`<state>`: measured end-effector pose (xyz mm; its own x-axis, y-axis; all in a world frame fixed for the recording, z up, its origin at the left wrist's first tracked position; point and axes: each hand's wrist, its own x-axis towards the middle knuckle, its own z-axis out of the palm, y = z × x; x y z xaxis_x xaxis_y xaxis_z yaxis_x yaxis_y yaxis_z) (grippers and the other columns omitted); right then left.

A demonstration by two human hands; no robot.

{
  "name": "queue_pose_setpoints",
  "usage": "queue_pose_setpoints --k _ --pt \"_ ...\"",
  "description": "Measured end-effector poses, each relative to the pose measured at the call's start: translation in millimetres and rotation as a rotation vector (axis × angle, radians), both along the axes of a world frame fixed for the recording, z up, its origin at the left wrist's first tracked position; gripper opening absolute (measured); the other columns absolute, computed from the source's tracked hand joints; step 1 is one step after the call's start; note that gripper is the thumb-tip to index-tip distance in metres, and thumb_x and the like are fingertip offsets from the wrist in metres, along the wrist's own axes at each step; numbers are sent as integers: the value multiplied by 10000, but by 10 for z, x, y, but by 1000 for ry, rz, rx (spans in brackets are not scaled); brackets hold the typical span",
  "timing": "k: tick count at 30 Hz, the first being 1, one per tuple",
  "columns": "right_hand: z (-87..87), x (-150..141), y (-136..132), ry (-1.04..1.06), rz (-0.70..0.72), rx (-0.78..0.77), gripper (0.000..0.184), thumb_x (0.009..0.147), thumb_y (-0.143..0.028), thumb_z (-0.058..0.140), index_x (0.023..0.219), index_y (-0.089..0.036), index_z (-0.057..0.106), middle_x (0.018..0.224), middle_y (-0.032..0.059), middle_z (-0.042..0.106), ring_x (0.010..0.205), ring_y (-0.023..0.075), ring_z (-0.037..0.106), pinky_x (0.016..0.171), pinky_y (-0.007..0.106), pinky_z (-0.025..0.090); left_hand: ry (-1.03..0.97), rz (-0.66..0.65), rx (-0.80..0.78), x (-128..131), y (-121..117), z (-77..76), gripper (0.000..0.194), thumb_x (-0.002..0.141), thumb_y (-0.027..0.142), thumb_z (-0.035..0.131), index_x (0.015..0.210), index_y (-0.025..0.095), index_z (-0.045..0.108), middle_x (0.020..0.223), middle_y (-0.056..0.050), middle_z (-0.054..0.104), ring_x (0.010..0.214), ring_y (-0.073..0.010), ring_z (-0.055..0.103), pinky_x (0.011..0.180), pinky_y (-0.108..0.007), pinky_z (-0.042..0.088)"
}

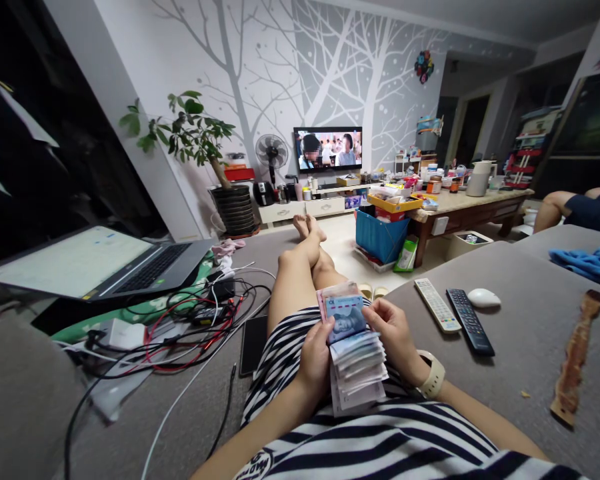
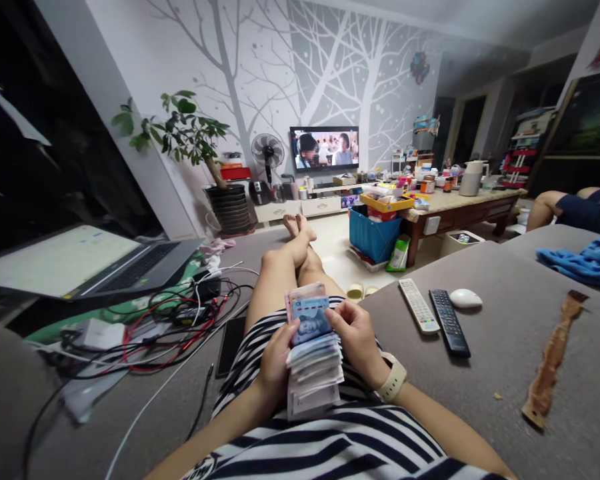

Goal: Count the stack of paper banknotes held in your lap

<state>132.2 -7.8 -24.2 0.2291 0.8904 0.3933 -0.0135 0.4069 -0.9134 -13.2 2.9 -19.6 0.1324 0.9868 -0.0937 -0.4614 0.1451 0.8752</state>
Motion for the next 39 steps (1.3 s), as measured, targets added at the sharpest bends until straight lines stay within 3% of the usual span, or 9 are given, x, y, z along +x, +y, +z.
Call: queue_pose_setpoints --k 5,10,16,22,29,35,39 --pt "-5 8 36 20 -3 -32 452 739 -554 730 584 -206 487 536 -48 430 539 122 363 528 261 305 -58 -70 12 16 -11 -23 222 645 434 760 738 238 710 858 -56 778 1131 -350 661 896 -500 539" --pt "-17 10 39 11 -5 -26 456 750 -528 726 574 -210 451 542 -52 402 540 118 338 520 259 288 -114 -119 -4 32 4 -47 239 631 380 787 800 219 734 899 -51 785 1127 -354 669 873 -455 543" --pt "-43 12 33 0 -14 25 420 796 -480 707 595 -205 461 567 -50 394 559 120 335 538 262 288 -77 2 -19 36 19 -19 334 582 450 792 747 169 716 771 -63 773 967 -311 711 841 -404 544" --pt "-22 20 -8 -6 32 81 340 859 -411 664 643 -193 519 599 -38 444 574 123 372 549 262 306 5 85 -13 31 35 -1 319 633 510 745 647 196 695 673 -49 731 885 -292 686 773 -374 507" --pt "28 42 -33 -46 68 141 253 866 -359 680 704 -181 601 645 -22 522 605 129 442 567 255 351 112 88 95 -13 40 34 341 656 462 708 457 228 558 472 14 528 560 -159 514 602 -310 417" --pt "33 35 -10 17 116 110 180 846 -355 706 825 -180 667 706 -3 616 636 142 513 590 257 396 128 80 95 -5 27 80 237 702 366 694 525 217 646 530 -1 601 589 -172 531 601 -301 404" --pt "36 35 3 40 127 91 191 841 -359 711 799 -179 662 689 -10 607 616 133 498 577 253 382 114 67 68 20 -2 123 262 692 369 720 498 218 629 493 4 566 585 -172 524 576 -287 372"
